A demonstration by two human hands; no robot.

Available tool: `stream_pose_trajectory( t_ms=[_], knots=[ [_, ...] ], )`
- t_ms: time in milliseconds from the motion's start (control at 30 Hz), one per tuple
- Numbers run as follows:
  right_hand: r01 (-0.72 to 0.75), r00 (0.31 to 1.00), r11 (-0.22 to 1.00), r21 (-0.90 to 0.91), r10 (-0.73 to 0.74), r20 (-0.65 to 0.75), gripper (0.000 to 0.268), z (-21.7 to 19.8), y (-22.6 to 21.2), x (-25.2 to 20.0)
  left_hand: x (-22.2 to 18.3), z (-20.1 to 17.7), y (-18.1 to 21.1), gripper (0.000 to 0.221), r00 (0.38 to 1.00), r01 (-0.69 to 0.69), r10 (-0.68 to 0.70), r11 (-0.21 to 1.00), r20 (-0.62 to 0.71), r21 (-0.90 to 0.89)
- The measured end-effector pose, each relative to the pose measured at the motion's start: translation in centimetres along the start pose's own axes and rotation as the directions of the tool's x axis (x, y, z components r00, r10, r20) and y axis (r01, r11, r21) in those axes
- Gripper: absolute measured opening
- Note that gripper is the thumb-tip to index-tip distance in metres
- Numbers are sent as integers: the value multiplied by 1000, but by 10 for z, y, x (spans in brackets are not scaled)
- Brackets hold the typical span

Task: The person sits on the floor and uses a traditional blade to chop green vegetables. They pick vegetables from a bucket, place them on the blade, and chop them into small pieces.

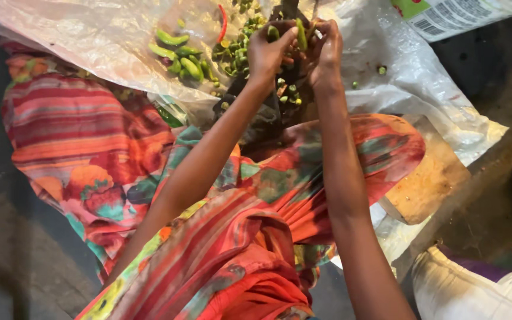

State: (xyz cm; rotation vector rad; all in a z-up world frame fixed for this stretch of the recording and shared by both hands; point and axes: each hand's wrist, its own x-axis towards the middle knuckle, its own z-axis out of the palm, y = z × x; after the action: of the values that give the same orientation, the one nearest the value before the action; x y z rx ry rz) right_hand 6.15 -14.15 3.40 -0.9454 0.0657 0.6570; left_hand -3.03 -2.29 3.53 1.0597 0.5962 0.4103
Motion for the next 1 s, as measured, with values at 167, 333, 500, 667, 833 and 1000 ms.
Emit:
stream_pose_trajectory(
  t_ms=[167,333,500,667,833,1000],
  knots=[
    [-159,983,987,-1,159,-87,31,26,-23,-28,-10,-7,12,47,993,116,-112,942,29,-314],
    [114,993,854,-508,-86,78,22,60,-31,-50,-6,-23,20,68,972,188,-95,864,216,-467],
    [136,990,642,-755,-66,122,20,68,-23,-58,-13,-15,4,72,980,53,11,948,200,-313],
    [239,970,790,-565,-171,172,17,63,-28,-50,-4,-6,8,67,975,89,-32,963,221,-254],
    [340,937,876,-344,-284,201,28,51,-24,-35,4,-2,27,37,964,-264,258,961,69,84],
    [322,941,918,-231,-283,184,28,46,-15,-16,3,5,53,20,795,-598,606,769,42,228]
  ],
)
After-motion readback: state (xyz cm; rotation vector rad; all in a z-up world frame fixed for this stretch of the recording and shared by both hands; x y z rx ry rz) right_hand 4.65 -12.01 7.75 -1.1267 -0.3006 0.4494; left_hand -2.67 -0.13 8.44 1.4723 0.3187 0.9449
